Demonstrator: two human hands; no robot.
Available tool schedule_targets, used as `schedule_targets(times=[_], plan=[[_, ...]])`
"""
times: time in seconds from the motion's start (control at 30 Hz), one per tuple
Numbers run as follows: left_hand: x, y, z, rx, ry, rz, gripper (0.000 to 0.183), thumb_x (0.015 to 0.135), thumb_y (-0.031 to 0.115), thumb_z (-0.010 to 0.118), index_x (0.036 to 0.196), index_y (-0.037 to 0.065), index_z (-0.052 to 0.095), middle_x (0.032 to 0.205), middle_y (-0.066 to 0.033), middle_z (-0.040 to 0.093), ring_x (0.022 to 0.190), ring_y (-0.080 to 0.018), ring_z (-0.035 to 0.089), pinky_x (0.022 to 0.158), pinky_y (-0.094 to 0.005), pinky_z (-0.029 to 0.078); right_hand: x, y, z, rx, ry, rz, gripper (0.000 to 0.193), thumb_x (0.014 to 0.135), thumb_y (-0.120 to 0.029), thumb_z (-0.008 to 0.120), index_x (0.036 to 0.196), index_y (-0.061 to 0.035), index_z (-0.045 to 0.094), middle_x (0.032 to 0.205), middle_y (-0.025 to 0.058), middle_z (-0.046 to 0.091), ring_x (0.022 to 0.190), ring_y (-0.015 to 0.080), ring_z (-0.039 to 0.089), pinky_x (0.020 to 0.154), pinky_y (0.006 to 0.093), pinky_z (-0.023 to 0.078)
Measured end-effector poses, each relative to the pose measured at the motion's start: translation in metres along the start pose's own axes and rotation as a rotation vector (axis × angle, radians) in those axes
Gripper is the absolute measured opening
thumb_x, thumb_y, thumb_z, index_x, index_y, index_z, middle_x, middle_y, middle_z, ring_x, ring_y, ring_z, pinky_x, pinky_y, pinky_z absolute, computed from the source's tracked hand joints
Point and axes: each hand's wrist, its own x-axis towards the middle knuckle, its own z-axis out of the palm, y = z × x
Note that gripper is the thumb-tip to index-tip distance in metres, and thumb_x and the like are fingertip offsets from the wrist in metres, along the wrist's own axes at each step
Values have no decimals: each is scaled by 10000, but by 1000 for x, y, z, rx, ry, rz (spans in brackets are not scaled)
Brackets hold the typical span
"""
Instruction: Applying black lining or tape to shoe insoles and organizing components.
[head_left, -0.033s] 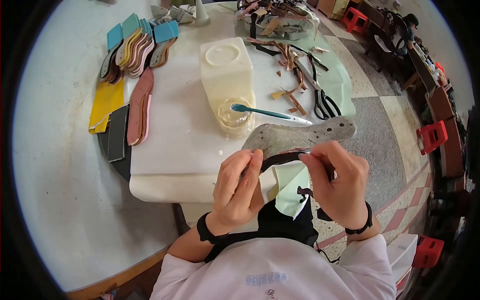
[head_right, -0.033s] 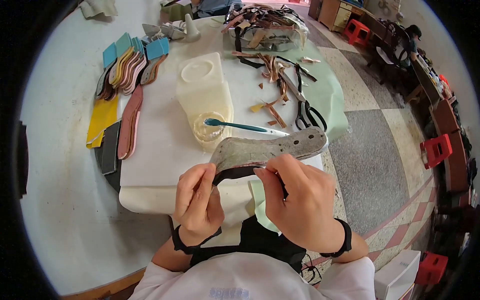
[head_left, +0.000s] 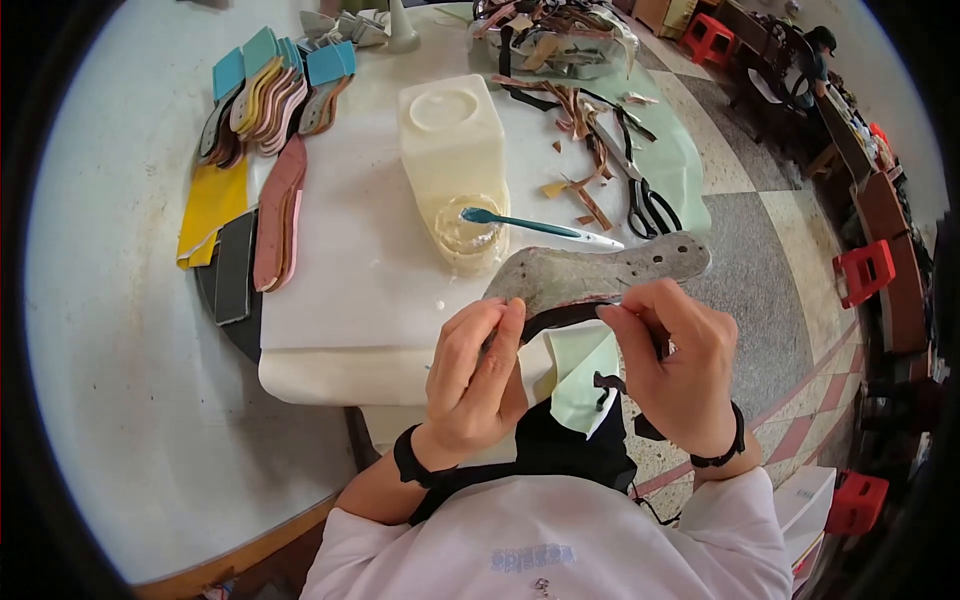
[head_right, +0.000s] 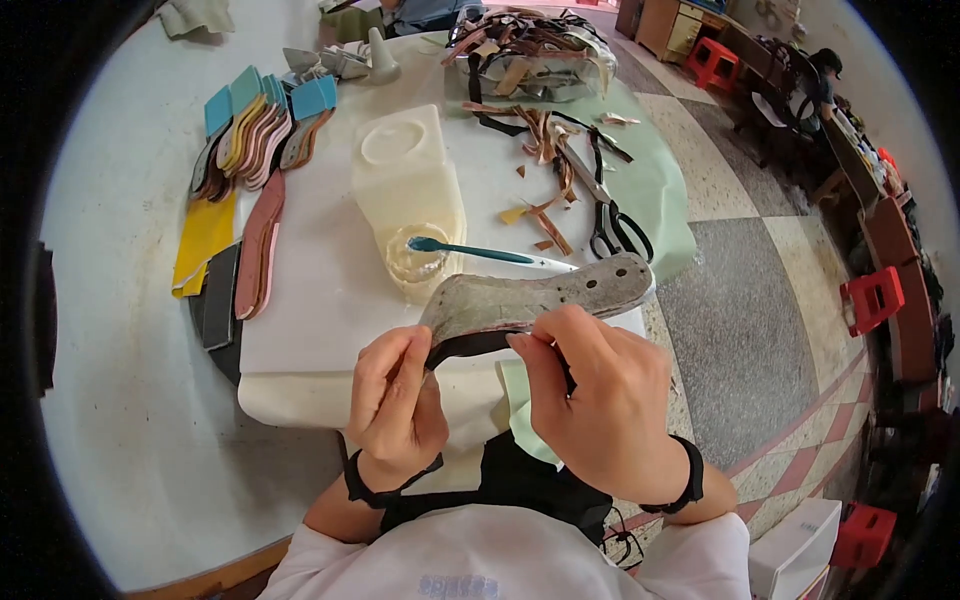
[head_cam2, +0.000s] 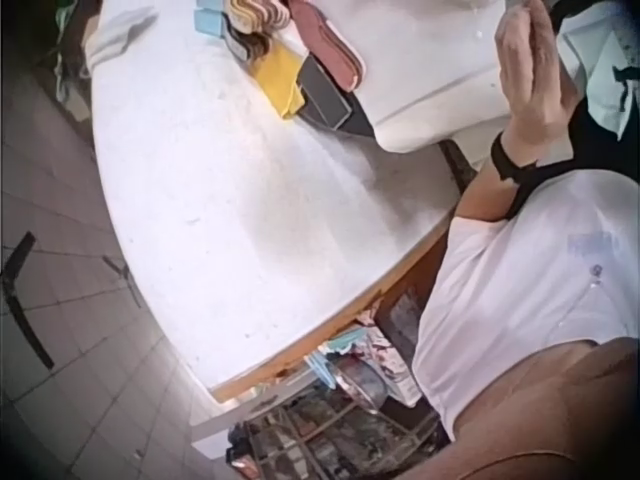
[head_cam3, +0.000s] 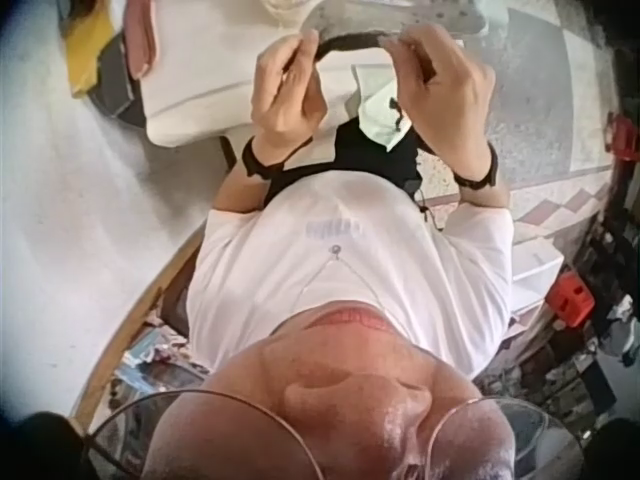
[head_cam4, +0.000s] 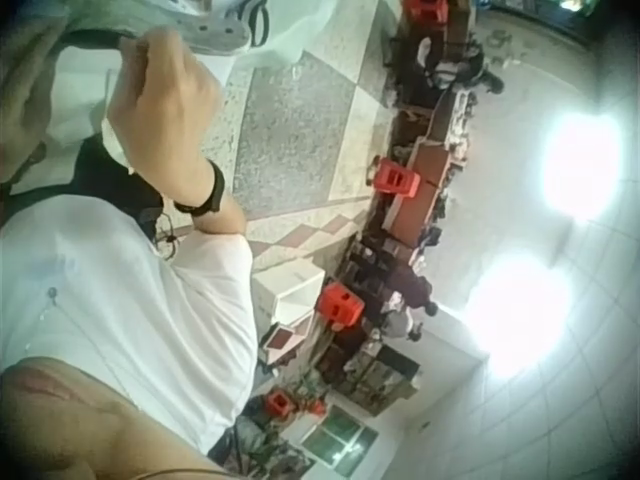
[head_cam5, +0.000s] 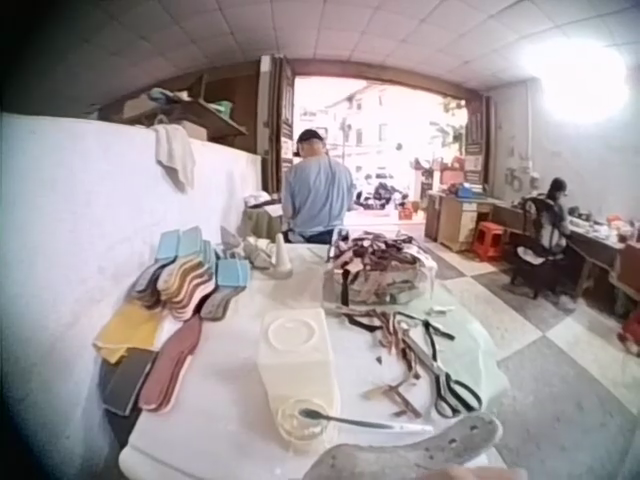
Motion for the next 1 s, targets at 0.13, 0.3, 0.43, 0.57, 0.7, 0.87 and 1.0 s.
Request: schedule_targets(times=[0.13,0.3,0.43,0.57,0.7,0.87,1.0], plan=[[0,0,2,-6,-8,-6,465,633,-214,506,1078,-123,603,1001,-203,583,861,-309,597,747,-331,501,2,2,1,-23,12,15,171,761,-64,690,710,-54,527,531,80,516,424,261,492,408,340,357],[0,1,3,-30,-37,-42,536,590,-223,546,1107,-98,610,1012,-177,553,880,-316,600,756,-349,506,4,6,3,-41,18,28,179,756,-81,696,700,-63,527,518,78,516,421,266,493,403,345,352],[0,3,5,-34,-47,-48,547,582,-223,538,1109,-96,610,1010,-179,552,876,-317,598,751,-349,507,2,8,2,-47,11,45,170,757,-26,696,693,-35,539,496,70,493,403,166,459,408,276,336],[0,5,10,-49,-44,-44,548,580,-217,529,1109,-100,608,1004,-180,551,870,-319,595,750,-351,506,-1,8,2,-99,60,52,205,751,-95,699,683,-74,507,525,61,518,416,262,493,402,346,353],[0,8,12,-69,-77,-66,545,586,-209,518,1115,-106,597,1008,-188,551,880,-330,587,759,-356,499,-3,8,2,-184,77,29,208,749,-118,700,699,-75,503,562,62,521,437,265,511,412,352,371],[-1,17,13,-7,-207,-141,412,698,-163,516,1099,-103,590,1037,-209,565,913,-350,576,777,-376,486,-10,15,5,-305,144,59,217,677,-90,743,760,-60,545,722,88,524,576,268,556,482,361,418],[3,27,30,-62,-181,-183,349,791,-99,491,1122,-71,598,999,-212,573,874,-357,580,754,-397,484,-18,25,-2,-284,253,-48,167,672,-63,620,822,-55,546,782,92,489,691,263,544,595,360,443]])
